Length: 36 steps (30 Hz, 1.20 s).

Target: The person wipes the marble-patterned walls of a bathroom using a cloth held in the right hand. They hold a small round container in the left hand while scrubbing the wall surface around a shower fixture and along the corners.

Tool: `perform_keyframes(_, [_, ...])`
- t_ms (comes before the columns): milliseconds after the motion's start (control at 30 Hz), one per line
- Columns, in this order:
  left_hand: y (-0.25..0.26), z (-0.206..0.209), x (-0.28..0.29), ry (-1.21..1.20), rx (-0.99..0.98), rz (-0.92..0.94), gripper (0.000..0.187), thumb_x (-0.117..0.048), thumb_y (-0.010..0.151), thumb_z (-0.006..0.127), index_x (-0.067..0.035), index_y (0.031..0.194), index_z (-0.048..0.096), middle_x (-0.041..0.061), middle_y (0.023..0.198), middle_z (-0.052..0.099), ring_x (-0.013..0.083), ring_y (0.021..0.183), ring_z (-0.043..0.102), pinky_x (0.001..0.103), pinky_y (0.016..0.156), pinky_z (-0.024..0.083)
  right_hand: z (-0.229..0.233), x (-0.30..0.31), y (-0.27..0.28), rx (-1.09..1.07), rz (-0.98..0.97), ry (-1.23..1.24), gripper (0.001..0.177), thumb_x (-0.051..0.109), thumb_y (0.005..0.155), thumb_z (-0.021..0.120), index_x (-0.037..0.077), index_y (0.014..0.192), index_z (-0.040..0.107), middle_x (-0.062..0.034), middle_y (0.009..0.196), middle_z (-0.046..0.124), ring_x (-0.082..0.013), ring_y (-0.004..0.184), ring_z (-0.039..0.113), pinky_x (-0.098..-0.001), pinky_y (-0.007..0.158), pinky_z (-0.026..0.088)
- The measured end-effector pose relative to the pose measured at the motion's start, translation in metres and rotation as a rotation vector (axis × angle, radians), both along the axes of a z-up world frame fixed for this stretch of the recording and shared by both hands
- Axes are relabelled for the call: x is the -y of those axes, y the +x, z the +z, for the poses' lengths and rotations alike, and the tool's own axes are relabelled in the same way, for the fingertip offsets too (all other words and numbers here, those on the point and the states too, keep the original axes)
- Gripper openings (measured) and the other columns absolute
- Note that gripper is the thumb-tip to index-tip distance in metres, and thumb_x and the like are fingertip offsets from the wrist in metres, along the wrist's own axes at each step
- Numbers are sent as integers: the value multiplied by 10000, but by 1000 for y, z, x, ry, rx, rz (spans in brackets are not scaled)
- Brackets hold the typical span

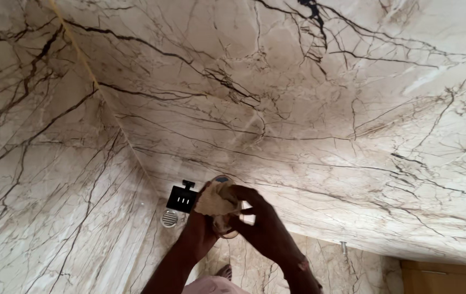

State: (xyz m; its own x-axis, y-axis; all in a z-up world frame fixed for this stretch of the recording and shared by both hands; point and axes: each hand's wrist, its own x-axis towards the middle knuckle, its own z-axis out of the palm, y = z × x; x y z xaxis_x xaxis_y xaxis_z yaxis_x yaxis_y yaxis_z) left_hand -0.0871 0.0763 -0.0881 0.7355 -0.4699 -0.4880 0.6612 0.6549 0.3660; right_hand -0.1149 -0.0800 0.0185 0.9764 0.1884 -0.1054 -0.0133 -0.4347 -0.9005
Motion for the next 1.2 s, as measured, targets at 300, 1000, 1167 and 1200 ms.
perform_keyframes(300, [4,14,26,108,118,-75,621,-642,958,532,-124,1290,615,96,1101,693,225,968,676,398,822,570,-49,14,11,267,37,-276,522,15,806,765,34,1311,635,-133,1328,641,-288,1203,617,-339,924,637])
perform_keyframes(1000, [17,26,175,239,74,-338,785,-715,825,518,-248,1452,447,22,1378,619,280,1212,664,508,968,556,-38,198,-6,-95,-517,558,369,36,871,717,28,1237,670,-158,1116,762,-254,997,735,-393,899,614])
perform_keyframes(1167, [36,29,206,192,31,-468,825,-694,838,515,-179,1481,474,178,1389,625,375,1199,653,532,949,562,-23,262,-17,355,-984,687,236,48,952,658,-8,1181,637,-143,1075,738,-247,1006,714,-364,911,618])
perform_keyframes(1200, [36,29,212,182,26,-505,823,-692,838,517,-179,1480,475,179,1387,627,371,1195,655,532,946,562,-25,269,-19,498,-1065,691,236,30,961,668,-19,1187,619,-150,1092,717,-245,1017,704,-364,928,619])
